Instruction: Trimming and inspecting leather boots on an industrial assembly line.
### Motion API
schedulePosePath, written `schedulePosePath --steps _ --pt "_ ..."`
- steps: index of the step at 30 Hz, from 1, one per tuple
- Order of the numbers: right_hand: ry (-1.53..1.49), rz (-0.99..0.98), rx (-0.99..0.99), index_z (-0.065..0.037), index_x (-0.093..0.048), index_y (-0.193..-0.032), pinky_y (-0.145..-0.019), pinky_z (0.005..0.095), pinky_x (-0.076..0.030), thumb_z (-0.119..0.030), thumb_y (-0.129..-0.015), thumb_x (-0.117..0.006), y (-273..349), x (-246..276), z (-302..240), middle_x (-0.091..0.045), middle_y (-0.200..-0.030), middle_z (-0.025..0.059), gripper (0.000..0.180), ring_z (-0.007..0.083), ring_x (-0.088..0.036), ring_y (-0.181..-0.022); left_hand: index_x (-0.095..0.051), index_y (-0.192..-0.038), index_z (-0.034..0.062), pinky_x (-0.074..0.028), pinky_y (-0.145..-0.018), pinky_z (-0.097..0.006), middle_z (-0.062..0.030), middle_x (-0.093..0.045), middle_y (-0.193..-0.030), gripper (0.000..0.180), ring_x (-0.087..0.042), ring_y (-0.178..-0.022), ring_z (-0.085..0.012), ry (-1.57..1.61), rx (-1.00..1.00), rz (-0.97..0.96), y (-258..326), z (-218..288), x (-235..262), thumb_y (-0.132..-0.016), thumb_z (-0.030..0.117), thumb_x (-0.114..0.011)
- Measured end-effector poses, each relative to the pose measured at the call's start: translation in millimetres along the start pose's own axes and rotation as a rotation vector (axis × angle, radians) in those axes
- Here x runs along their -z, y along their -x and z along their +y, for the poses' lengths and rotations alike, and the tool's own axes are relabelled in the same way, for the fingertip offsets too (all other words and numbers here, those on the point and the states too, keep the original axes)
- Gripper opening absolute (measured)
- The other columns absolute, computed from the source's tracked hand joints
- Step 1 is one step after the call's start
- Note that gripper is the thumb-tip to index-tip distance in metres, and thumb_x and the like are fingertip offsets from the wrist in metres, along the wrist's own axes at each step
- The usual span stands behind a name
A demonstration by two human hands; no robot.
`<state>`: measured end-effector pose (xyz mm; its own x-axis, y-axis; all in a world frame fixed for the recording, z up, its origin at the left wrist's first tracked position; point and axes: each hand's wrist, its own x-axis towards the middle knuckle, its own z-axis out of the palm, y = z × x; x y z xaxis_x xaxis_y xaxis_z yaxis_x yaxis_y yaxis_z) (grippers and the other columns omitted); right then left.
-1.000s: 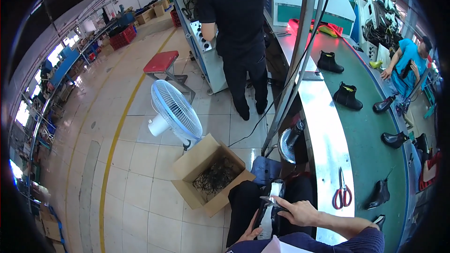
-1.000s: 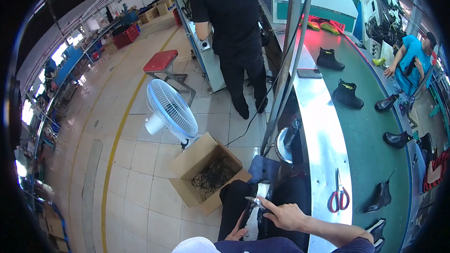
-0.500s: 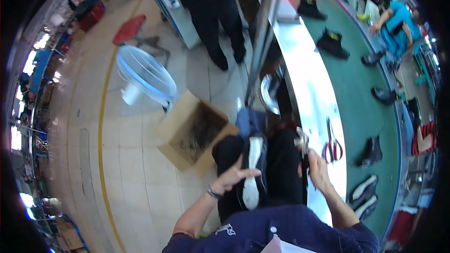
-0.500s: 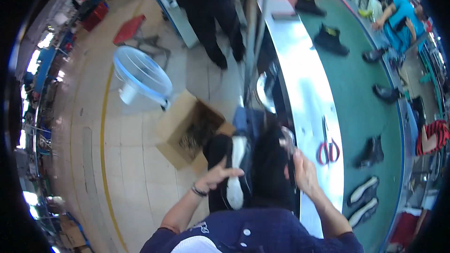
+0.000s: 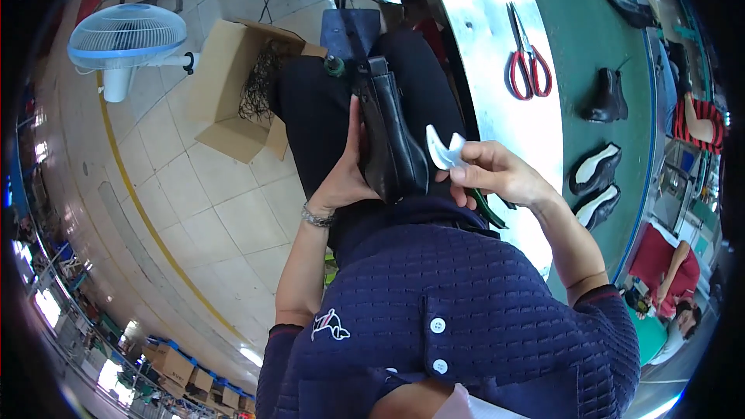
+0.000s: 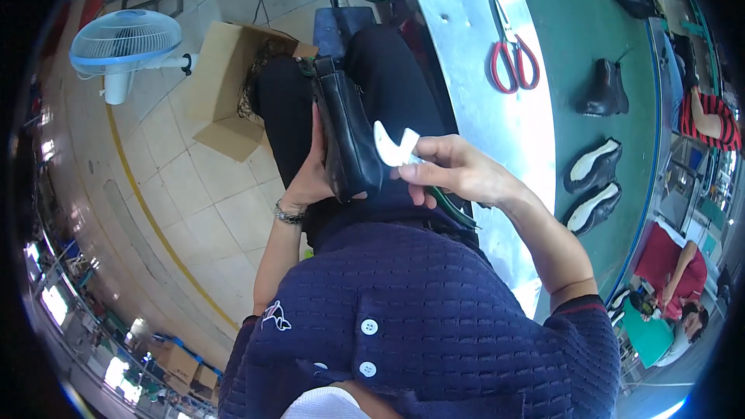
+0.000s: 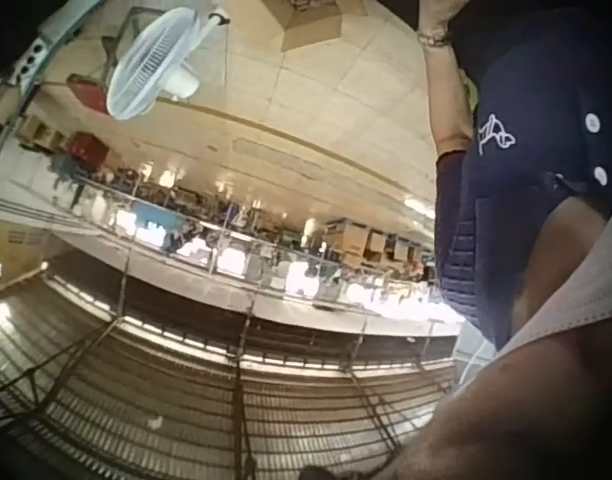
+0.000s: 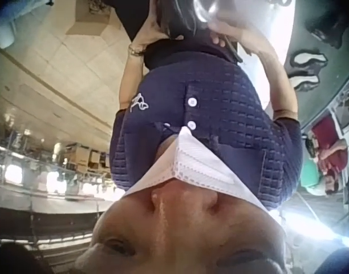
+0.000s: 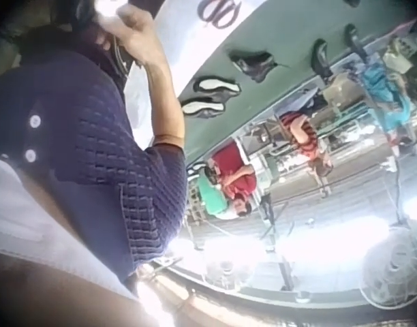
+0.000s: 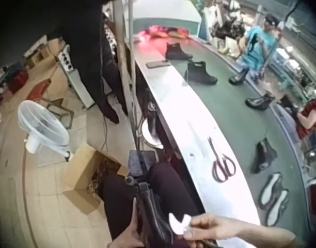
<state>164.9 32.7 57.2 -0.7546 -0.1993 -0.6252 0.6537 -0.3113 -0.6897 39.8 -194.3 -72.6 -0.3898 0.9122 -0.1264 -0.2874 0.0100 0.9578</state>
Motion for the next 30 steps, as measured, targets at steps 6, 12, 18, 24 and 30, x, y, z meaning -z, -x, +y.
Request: schedulePosePath --steps 6,12,18,24,30 --pt "0.037 -0.052 -0.128 -0.003 -0.068 -0.088 -0.052 0.0214 -0.045 -0.042 -0.097 -0.052 4.6 1.5 10.8 -0.058 -0.059 0.0001 0.044 0.0070 -0.056 -0.053 -0.001 -0.150 0.0137 -0.028 -0.109 -0.035 -0.0123 -0.036 -0.139 0.133 -0.038 -0.128 -0.0232 0.346 0.096 -0.003 -14.6 36.2 -7.8 -0.057 0.056 -0.085" --pt "0.028 -0.103 -0.143 -0.003 -0.067 -0.079 -0.048 0.0207 -0.044 -0.046 -0.096 -0.054 1.4 -9.1 17.8 -0.055 -0.055 -0.0006 0.048 0.0071 -0.054 -0.048 -0.035 -0.124 0.0100 -0.043 -0.079 -0.025 -0.0016 -0.046 -0.101 0.077 -0.045 -0.088 -0.0094 0.129 0.107 0.342 -25.4 50.9 -40.5 -0.078 0.063 -0.068" --pt "0.197 -0.190 -0.154 -0.004 -0.062 -0.065 -0.045 0.0225 -0.043 -0.052 -0.095 -0.051 1.3 -2.9 17.5 -0.053 -0.051 0.0002 0.058 0.0092 -0.052 -0.043 -0.051 -0.106 0.0081 -0.039 -0.068 -0.020 0.0048 -0.048 -0.084 0.043 -0.044 -0.075 -0.0041 0.161 0.053 0.415 -22.9 58.6 -56.5 -0.089 0.045 -0.066" --pt "0.594 -0.118 -0.132 0.000 -0.060 -0.063 -0.044 0.0288 -0.045 -0.050 -0.098 -0.047 4.4 -10.6 -7.7 -0.055 -0.051 0.0047 0.062 0.0145 -0.058 -0.045 -0.054 -0.100 0.0067 -0.038 -0.067 -0.021 0.0047 -0.049 -0.082 0.036 -0.043 -0.073 -0.0046 0.119 0.076 0.468 -23.5 60.0 -59.0 -0.089 0.039 -0.065" --pt "0.757 -0.066 -0.204 0.001 -0.059 -0.061 -0.047 0.0295 -0.049 -0.049 -0.099 -0.043 -2.9 -23.8 -27.5 -0.056 -0.050 0.0065 0.065 0.0153 -0.061 -0.045 -0.055 -0.099 0.0058 -0.038 -0.066 -0.021 0.0040 -0.050 -0.082 0.035 -0.043 -0.073 -0.0048 0.059 0.043 0.537 -28.0 55.0 -51.9 -0.090 0.039 -0.064"
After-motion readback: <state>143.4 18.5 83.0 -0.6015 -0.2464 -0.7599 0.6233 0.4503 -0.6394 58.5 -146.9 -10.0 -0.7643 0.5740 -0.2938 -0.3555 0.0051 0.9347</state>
